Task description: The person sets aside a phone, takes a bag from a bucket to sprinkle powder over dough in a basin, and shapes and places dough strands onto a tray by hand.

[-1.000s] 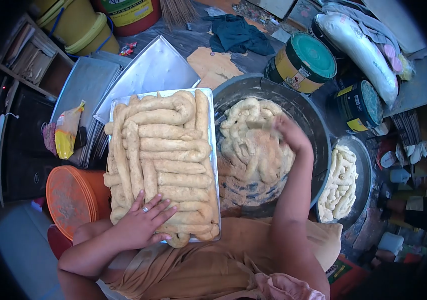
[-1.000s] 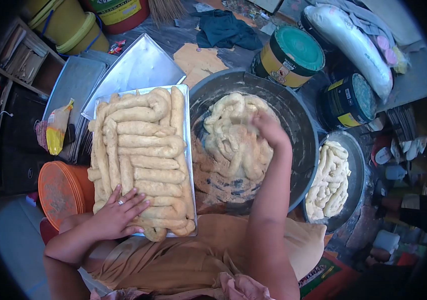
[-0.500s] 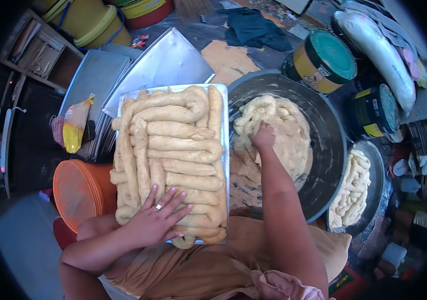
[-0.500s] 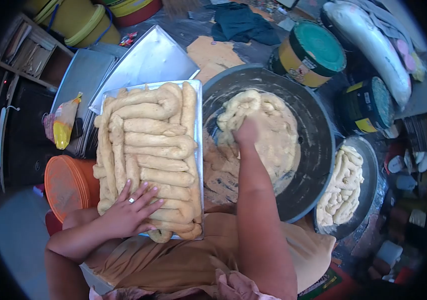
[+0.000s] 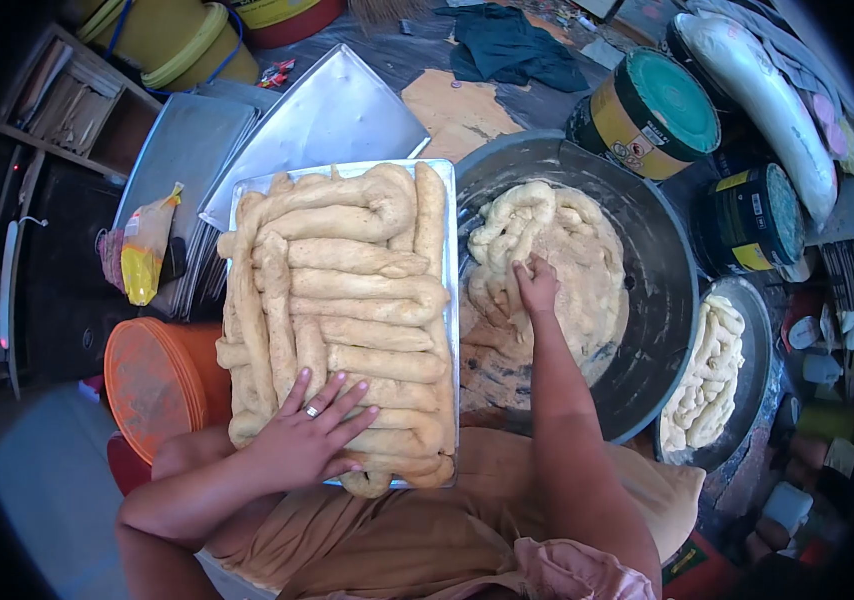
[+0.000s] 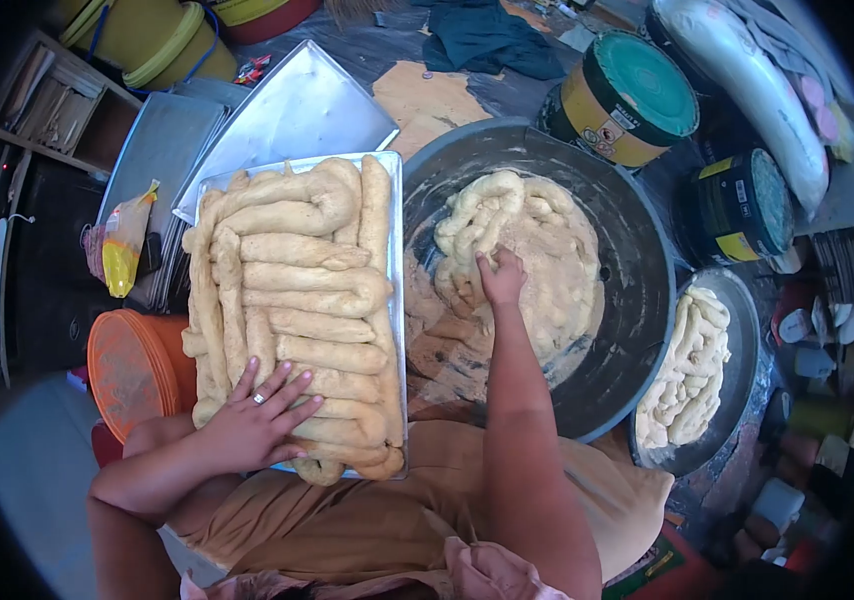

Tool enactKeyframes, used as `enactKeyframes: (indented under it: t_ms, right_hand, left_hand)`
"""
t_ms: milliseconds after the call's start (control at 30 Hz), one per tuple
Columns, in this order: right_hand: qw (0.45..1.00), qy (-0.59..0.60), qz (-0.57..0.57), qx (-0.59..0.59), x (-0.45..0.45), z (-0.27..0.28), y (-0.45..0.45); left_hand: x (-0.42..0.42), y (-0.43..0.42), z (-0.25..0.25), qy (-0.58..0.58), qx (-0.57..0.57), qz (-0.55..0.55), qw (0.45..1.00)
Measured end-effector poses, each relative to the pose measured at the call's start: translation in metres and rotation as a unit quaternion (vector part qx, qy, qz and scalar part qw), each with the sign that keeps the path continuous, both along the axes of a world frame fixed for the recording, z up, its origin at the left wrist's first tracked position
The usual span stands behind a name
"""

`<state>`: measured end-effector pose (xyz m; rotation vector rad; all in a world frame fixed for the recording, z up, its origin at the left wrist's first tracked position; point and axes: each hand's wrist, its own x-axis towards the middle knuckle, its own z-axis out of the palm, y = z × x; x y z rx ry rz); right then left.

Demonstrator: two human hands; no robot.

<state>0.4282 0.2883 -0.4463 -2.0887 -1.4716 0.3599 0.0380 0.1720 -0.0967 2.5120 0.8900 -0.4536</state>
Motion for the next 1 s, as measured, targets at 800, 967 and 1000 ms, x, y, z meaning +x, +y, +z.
enactKeyframes:
  t_ms: [800,967,1000]
  right_hand:
    - [0.951,0.098,-0.076,-0.285,0.04,0.011,-0.064]
    - [0.983,0.095,-0.11,-0.115,0.005,0.034,0.002]
    - [0.981,0.079,-0.101,-0.147,-0.007,0.035,0.017]
  left_hand:
    - [-0.003,0.003,0.01,0.0,-0.009,-0.009,1.0]
    - [-0.004,0.0,0.008,0.001,-0.003,-0.018,1.0]
    - [-0.004,-0.001,0.008,0.0,-0.001,-0.017,1.0]
